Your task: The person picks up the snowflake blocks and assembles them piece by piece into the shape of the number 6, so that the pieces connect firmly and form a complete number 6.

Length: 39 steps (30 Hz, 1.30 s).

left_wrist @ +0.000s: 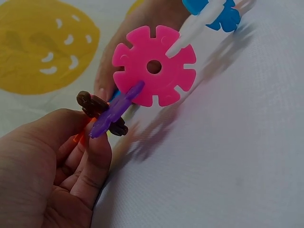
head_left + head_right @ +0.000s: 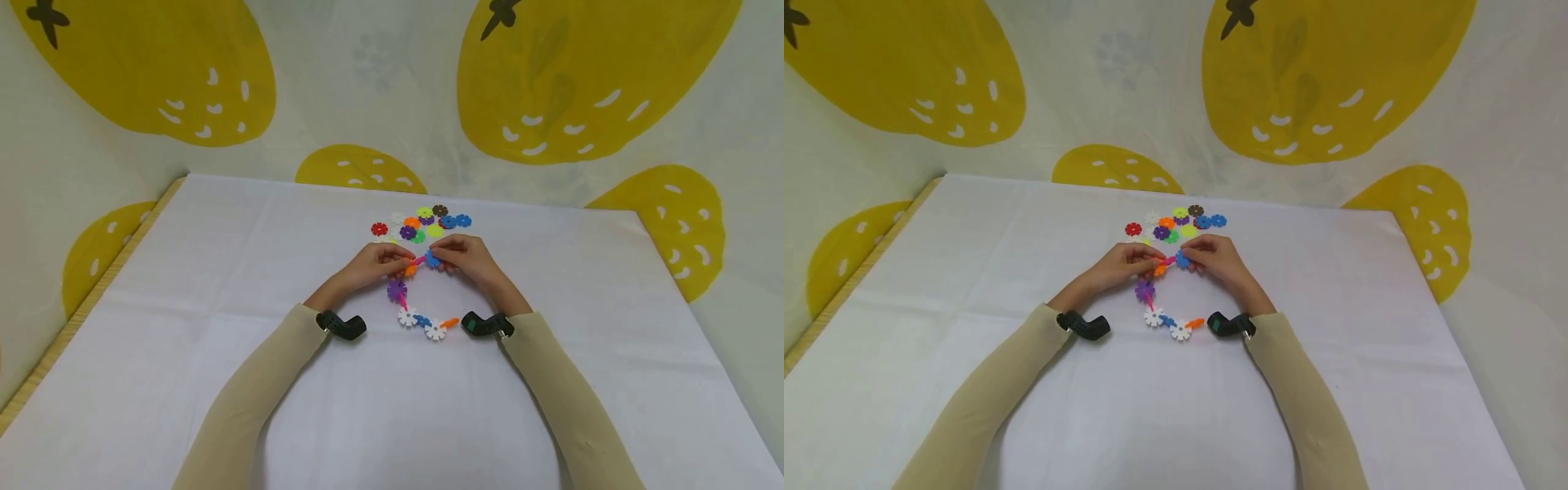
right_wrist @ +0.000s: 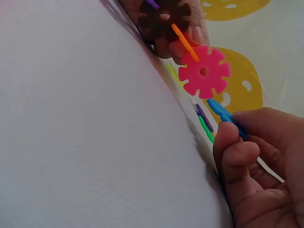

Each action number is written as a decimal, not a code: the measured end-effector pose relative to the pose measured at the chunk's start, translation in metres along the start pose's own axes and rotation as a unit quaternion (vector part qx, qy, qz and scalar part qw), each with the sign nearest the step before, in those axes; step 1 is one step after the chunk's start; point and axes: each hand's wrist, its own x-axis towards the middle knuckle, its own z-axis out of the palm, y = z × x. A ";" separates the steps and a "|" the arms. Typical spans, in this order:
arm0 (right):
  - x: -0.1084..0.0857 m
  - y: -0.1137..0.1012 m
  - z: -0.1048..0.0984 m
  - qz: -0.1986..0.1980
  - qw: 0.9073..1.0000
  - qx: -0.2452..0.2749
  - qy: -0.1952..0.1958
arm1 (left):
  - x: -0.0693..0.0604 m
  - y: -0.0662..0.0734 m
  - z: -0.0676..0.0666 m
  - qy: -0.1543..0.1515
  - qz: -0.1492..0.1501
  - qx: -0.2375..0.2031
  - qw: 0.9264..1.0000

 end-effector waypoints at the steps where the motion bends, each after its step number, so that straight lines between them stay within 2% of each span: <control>1: 0.000 0.001 -0.001 0.003 1.000 0.013 0.000 | 0.000 0.000 0.000 0.001 -0.003 0.000 1.000; 6: -0.002 0.003 -0.003 0.006 0.997 0.074 -0.006 | 0.000 0.001 0.001 -0.001 -0.002 -0.005 1.000; 10: -0.002 0.003 -0.003 0.009 0.996 0.085 -0.014 | 0.000 0.000 0.001 -0.003 0.003 -0.001 1.000; 20: -0.003 0.001 -0.006 0.003 0.997 0.072 -0.029 | 0.000 0.002 0.001 -0.003 0.009 -0.001 1.000; 29: -0.001 0.000 -0.002 0.017 0.999 0.028 -0.032 | -0.001 0.002 0.001 -0.010 0.008 0.012 1.000; 39: 0.000 0.001 0.002 -0.009 0.999 0.028 -0.032 | 0.000 -0.001 0.000 -0.011 0.015 0.024 1.000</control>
